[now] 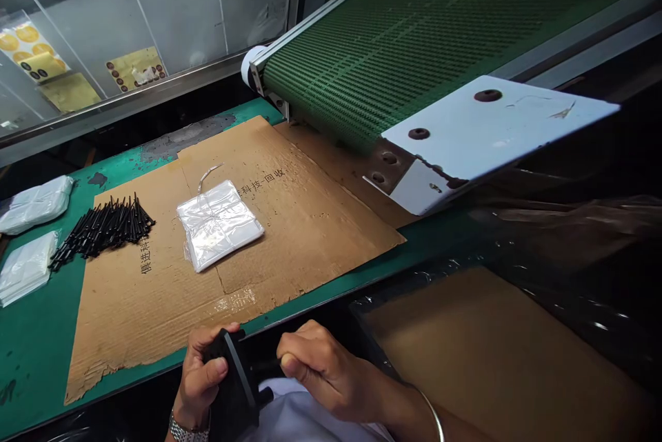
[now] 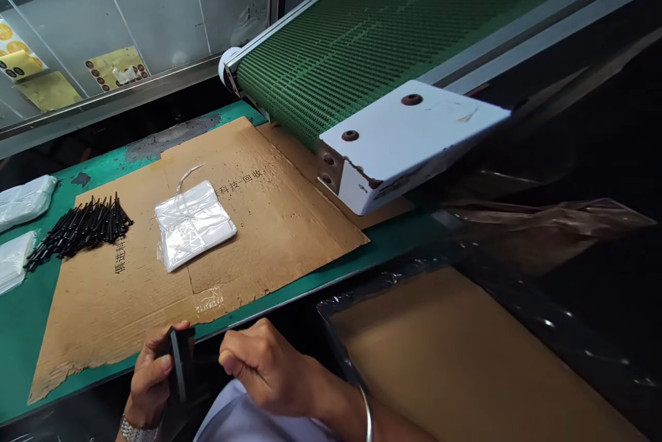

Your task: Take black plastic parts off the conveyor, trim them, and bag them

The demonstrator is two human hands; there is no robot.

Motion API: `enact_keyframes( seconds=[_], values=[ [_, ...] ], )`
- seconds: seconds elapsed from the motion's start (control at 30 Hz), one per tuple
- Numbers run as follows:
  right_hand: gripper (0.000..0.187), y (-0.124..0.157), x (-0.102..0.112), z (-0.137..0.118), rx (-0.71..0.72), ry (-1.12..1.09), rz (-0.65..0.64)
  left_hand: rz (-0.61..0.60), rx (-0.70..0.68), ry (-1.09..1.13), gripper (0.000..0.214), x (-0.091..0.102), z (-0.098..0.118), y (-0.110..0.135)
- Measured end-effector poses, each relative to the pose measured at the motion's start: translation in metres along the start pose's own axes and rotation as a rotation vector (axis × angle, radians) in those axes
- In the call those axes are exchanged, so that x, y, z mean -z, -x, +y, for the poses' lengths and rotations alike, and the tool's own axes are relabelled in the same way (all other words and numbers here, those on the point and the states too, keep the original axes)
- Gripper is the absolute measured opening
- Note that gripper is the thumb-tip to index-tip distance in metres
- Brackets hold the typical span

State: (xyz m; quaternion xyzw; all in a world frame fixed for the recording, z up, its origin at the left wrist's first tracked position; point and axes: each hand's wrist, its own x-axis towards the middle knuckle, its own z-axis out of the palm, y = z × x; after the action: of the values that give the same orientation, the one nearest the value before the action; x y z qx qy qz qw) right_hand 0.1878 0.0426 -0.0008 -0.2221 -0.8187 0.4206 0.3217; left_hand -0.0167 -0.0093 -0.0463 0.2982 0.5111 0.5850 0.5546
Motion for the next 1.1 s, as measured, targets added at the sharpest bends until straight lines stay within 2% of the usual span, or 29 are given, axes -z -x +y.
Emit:
enact_keyframes(
  seconds=[0.07, 0.17, 0.27, 0.33, 0.37, 0.43, 0.5, 0.53, 0.6, 0.7, 0.8, 0.87, 0.93, 1.03, 1.1],
  values=[
    [0.048, -0.004, -0.001, -0.001, -0.136, -0.088, 0.024, -0.029, -0.043, -0.058, 0.031, 0.004, -0.001, -0.001],
    [0.047, -0.009, -0.004, -0.002, -0.230, -0.265, -0.090, -0.107, -0.111, -0.191, 0.027, 0.009, 0.000, -0.004],
    [0.037, -0.013, -0.006, -0.004, -0.304, -0.367, -0.149, -0.172, -0.182, -0.340, 0.031, 0.002, 0.010, -0.009],
    [0.030, -0.014, -0.007, -0.005, -0.344, -0.385, -0.079, -0.111, -0.215, -0.330, 0.047, -0.010, 0.017, -0.011],
    [0.027, -0.015, -0.008, -0.006, -0.345, -0.368, -0.010, -0.034, -0.200, -0.265, 0.055, -0.017, 0.019, -0.010],
    [0.025, -0.016, -0.012, -0.006, -0.273, -0.230, 0.169, 0.098, -0.070, -0.022, 0.060, -0.032, 0.020, -0.008],
    [0.026, -0.017, -0.020, -0.004, -0.121, 0.015, 0.337, 0.111, 0.155, 0.284, 0.051, -0.044, 0.016, -0.003],
    [0.028, -0.017, -0.025, -0.003, -0.044, 0.139, 0.387, 0.085, 0.267, 0.425, 0.045, -0.049, 0.014, -0.001],
    [0.036, -0.016, -0.035, -0.001, 0.067, 0.321, 0.390, 0.077, 0.404, 0.633, 0.032, -0.055, 0.012, 0.001],
    [0.057, -0.012, -0.040, 0.001, 0.104, 0.350, 0.320, 0.186, 0.419, 0.721, 0.021, -0.058, 0.016, 0.001],
    [0.057, -0.013, -0.029, 0.001, 0.072, 0.226, 0.312, 0.247, 0.363, 0.658, 0.015, -0.055, 0.022, 0.001],
    [0.052, -0.017, -0.019, 0.001, 0.040, 0.212, 0.309, 0.226, 0.347, 0.613, 0.015, -0.052, 0.023, 0.003],
    [0.048, -0.024, -0.012, 0.001, 0.018, 0.256, 0.300, 0.171, 0.356, 0.586, 0.023, -0.050, 0.022, 0.006],
    [0.045, -0.033, -0.008, 0.001, 0.009, 0.322, 0.271, 0.098, 0.392, 0.576, 0.039, -0.049, 0.018, 0.010],
    [0.045, -0.037, -0.009, 0.001, 0.015, 0.362, 0.259, 0.070, 0.401, 0.573, 0.042, -0.050, 0.018, 0.012]
  ],
)
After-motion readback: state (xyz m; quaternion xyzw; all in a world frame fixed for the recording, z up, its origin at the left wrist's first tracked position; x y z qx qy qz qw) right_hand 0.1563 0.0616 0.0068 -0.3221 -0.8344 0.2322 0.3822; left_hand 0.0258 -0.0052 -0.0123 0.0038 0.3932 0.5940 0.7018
